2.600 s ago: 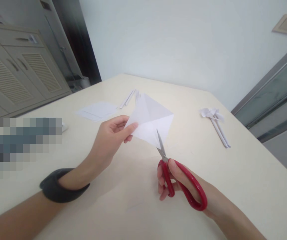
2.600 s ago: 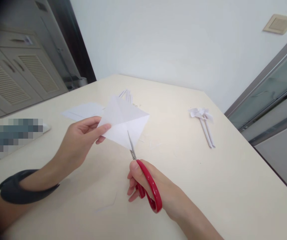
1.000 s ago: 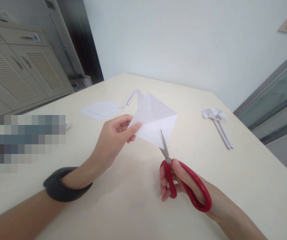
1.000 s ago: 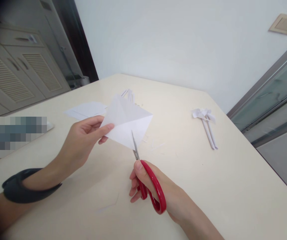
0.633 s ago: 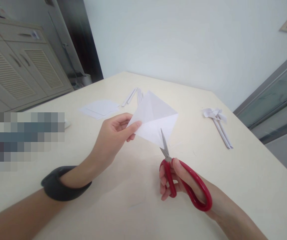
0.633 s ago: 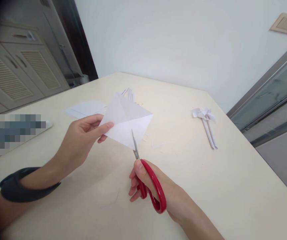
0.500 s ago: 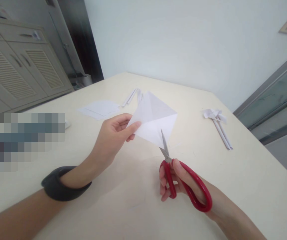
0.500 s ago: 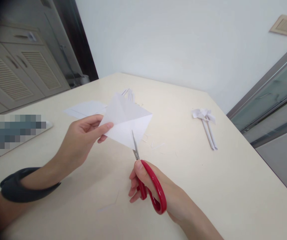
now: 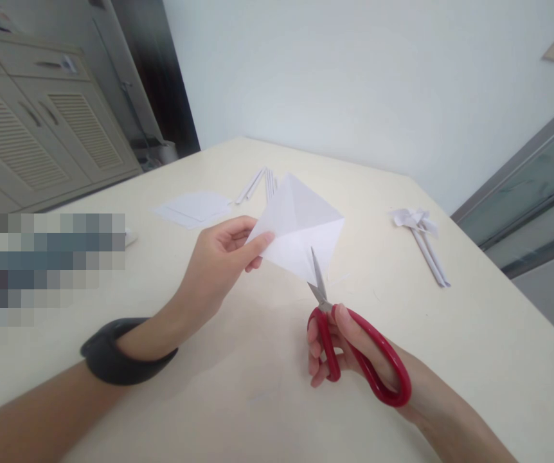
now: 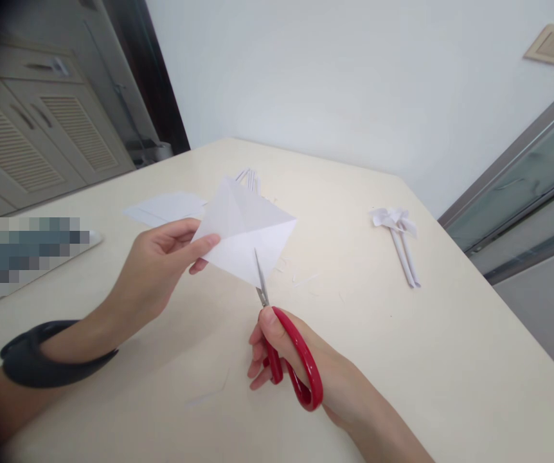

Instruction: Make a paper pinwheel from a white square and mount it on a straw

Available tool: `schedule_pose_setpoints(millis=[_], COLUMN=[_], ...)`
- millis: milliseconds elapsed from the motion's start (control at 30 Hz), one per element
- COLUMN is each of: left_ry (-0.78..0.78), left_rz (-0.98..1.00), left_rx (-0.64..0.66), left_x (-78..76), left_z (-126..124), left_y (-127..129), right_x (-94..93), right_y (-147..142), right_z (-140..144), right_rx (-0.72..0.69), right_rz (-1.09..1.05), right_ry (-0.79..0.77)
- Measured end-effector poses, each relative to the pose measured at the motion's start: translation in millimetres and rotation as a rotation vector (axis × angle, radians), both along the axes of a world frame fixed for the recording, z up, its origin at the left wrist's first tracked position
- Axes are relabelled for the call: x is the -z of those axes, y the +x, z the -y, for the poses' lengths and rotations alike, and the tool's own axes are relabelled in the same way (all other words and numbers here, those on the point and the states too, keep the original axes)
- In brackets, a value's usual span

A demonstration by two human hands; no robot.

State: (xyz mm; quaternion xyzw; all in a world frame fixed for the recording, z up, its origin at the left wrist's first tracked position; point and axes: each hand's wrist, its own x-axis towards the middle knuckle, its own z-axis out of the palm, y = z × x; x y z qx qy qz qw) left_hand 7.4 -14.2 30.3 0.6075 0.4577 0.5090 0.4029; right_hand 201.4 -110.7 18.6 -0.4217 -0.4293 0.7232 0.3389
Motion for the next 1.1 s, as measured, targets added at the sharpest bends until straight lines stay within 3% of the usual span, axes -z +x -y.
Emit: schedule_pose_setpoints(millis=[1100], left_ry=[0.026], left_rz=[0.034], left_rx=[-0.005], left_x=[1.1], left_z=[0.9], left_y=[-0.7], right_x=[0.9], right_y=[0.3], right_z=[3.6], right_rx=[0.004], right_rz=[-0.012], right_ry=[0.039])
